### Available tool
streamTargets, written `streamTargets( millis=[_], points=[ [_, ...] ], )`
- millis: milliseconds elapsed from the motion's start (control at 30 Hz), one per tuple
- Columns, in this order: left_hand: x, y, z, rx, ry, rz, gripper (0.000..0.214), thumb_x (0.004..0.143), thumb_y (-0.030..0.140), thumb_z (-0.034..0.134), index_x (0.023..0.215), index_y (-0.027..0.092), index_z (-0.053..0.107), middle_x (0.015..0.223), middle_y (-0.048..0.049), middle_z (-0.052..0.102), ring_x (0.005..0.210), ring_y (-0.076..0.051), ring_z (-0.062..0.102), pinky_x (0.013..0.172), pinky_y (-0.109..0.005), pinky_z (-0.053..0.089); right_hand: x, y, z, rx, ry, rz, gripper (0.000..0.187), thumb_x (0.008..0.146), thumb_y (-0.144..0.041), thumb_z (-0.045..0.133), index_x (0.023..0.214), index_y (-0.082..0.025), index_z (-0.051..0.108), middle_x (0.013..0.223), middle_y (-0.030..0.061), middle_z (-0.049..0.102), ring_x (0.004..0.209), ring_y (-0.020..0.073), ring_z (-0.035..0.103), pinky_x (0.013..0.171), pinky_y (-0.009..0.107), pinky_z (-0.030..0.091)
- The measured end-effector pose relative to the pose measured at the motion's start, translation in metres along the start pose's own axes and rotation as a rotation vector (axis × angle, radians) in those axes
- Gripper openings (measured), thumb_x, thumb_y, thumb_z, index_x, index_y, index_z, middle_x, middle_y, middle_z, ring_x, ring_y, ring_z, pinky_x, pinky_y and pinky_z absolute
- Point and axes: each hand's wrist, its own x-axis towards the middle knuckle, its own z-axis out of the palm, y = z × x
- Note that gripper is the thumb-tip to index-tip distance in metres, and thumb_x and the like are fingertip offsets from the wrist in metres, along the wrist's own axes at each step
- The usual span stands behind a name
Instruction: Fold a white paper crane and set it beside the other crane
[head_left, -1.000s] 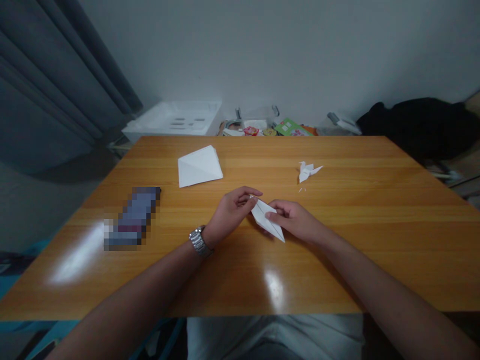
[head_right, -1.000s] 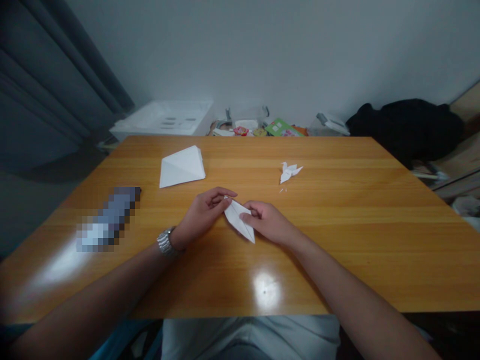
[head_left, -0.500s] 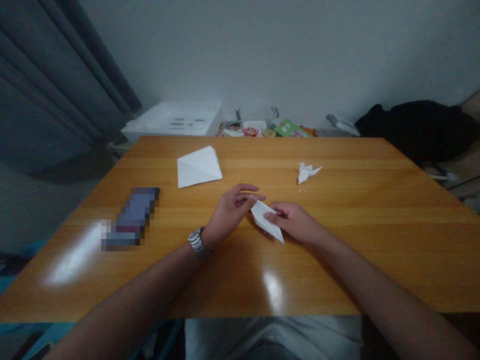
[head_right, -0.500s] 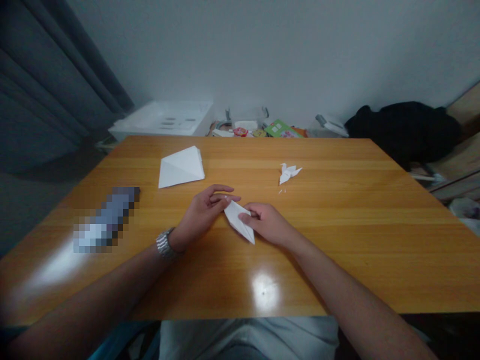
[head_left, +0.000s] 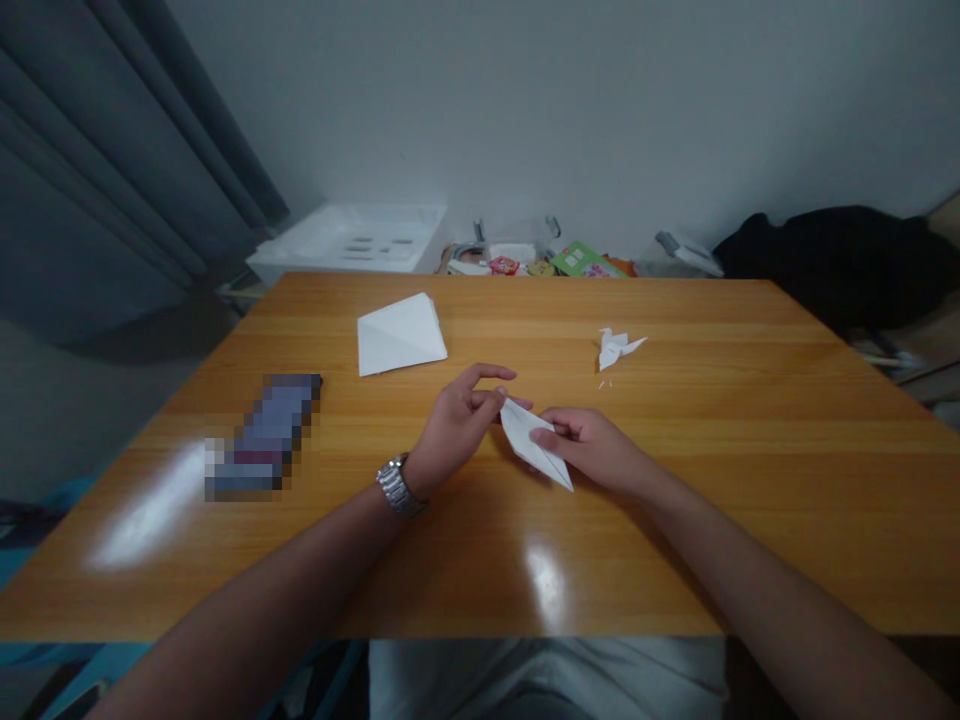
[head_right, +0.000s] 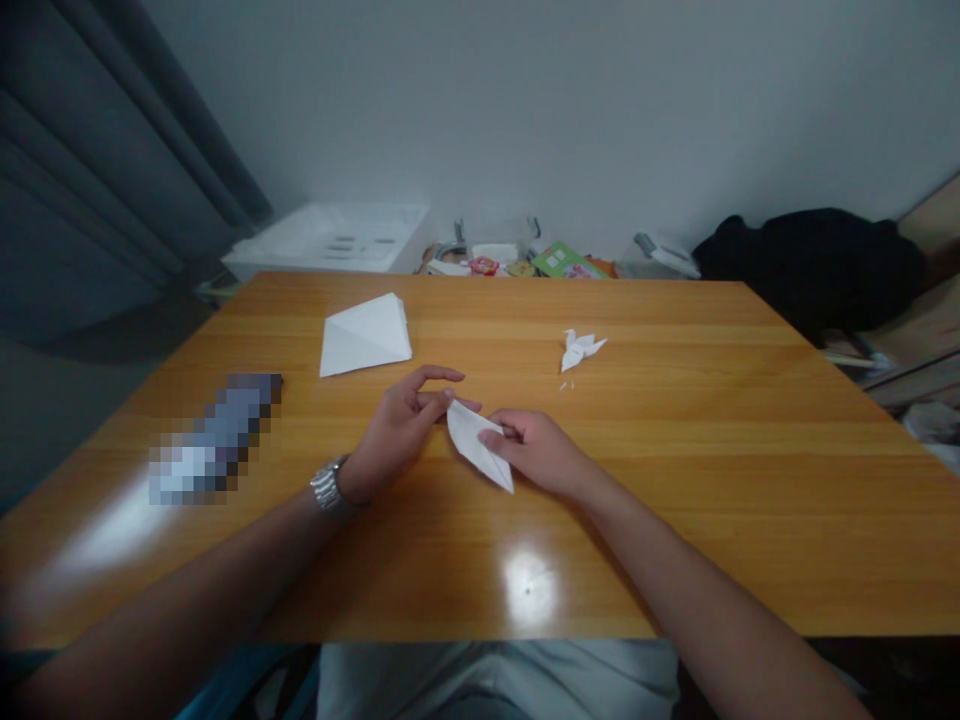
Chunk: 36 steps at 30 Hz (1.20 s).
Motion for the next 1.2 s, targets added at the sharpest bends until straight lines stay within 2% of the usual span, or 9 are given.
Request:
streamTargets(
  millis=[167, 233, 333, 400, 467, 633, 833, 1033, 1200],
  points=[
    [-0.001, 0.001, 0.000, 0.045, 0.040, 0.065, 0.036, 0.099, 0.044, 0.053, 0.120, 0.015, 0.054, 0.098, -0.0129, 0.077, 0.091, -0.020, 0.075, 0.080, -0.032, 0.059, 0.001, 0.000, -0.001, -0.053, 0.010, 0.007, 0.034, 0.092, -0.050, 0.061, 0.084, -0.017, 0.064, 0.074, 0.0009, 0.061, 0.064, 0.0149, 0.052, 0.059, 0.027, 0.037],
    [-0.002, 0.000, 0.001, 0.086, 0.021, 0.079, 0.037, 0.096, 0.046, 0.058, 0.115, 0.015, 0.058, 0.106, -0.0138, 0.075, 0.096, -0.020, 0.073, 0.082, -0.031, 0.058, 0.002, 0.000, -0.002, -0.072, 0.024, 0.001, 0.034, 0.092, -0.050, 0.060, 0.084, -0.017, 0.065, 0.074, 0.0013, 0.061, 0.065, 0.0155, 0.052, 0.059, 0.028, 0.037],
    [-0.004, -0.003, 0.001, 0.205, -0.059, 0.052, 0.036, 0.087, 0.044, 0.071, 0.108, 0.016, 0.065, 0.105, -0.0097, 0.074, 0.088, -0.018, 0.071, 0.075, -0.026, 0.057, 0.002, 0.000, -0.003, -0.085, 0.041, -0.011, 0.032, 0.093, -0.048, 0.060, 0.087, -0.016, 0.066, 0.077, 0.0027, 0.064, 0.068, 0.0167, 0.055, 0.063, 0.028, 0.040],
    [-0.004, -0.006, 0.001, 0.279, -0.080, 0.046, 0.030, 0.089, 0.042, 0.068, 0.105, 0.017, 0.068, 0.091, -0.0054, 0.074, 0.077, -0.015, 0.069, 0.068, -0.024, 0.054, 0.002, 0.001, -0.003, -0.079, 0.037, -0.017, 0.031, 0.093, -0.046, 0.060, 0.089, -0.016, 0.066, 0.080, 0.0034, 0.066, 0.071, 0.0170, 0.056, 0.065, 0.028, 0.041],
    [-0.003, -0.009, 0.001, 0.326, -0.099, 0.066, 0.027, 0.092, 0.042, 0.064, 0.100, 0.017, 0.071, 0.088, -0.0045, 0.074, 0.076, -0.014, 0.066, 0.067, -0.023, 0.052, 0.002, 0.001, -0.002, -0.072, 0.025, -0.023, 0.030, 0.093, -0.045, 0.061, 0.091, -0.016, 0.067, 0.082, 0.0035, 0.066, 0.073, 0.0168, 0.057, 0.066, 0.028, 0.041],
    [0.000, -0.010, 0.000, 0.276, -0.054, 0.052, 0.026, 0.090, 0.041, 0.065, 0.089, 0.015, 0.071, 0.082, -0.0045, 0.073, 0.074, -0.014, 0.065, 0.064, -0.022, 0.049, 0.003, 0.002, -0.001, -0.026, 0.026, -0.014, 0.031, 0.092, -0.047, 0.062, 0.093, -0.016, 0.067, 0.082, 0.0027, 0.066, 0.072, 0.0162, 0.057, 0.065, 0.027, 0.042],
    [0.000, -0.011, -0.001, 0.173, 0.002, 0.011, 0.029, 0.089, 0.043, 0.067, 0.087, 0.014, 0.068, 0.081, -0.0039, 0.071, 0.074, -0.015, 0.064, 0.065, -0.023, 0.049, 0.003, -0.001, 0.000, 0.067, 0.091, 0.001, 0.033, 0.086, -0.047, 0.070, 0.096, -0.017, 0.067, 0.084, 0.0033, 0.069, 0.073, 0.0169, 0.060, 0.064, 0.027, 0.043],
    [-0.001, -0.016, 0.000, 0.160, 0.018, 0.027, 0.031, 0.091, 0.045, 0.065, 0.087, 0.015, 0.064, 0.080, -0.0016, 0.067, 0.073, -0.014, 0.061, 0.064, -0.022, 0.046, 0.004, 0.002, -0.004, -0.033, 0.195, -0.006, 0.034, 0.086, -0.049, 0.069, 0.092, -0.015, 0.071, 0.085, 0.0052, 0.071, 0.073, 0.0179, 0.062, 0.064, 0.028, 0.043],
    [0.001, -0.018, 0.001, 0.277, -0.005, 0.017, 0.027, 0.092, 0.041, 0.061, 0.093, 0.015, 0.067, 0.084, -0.0027, 0.069, 0.073, -0.014, 0.062, 0.063, -0.023, 0.047, 0.006, 0.007, -0.007, -0.157, 0.222, -0.043, 0.034, 0.090, -0.050, 0.063, 0.086, -0.017, 0.072, 0.076, 0.0026, 0.068, 0.067, 0.0160, 0.057, 0.059, 0.027, 0.039]
  ],
)
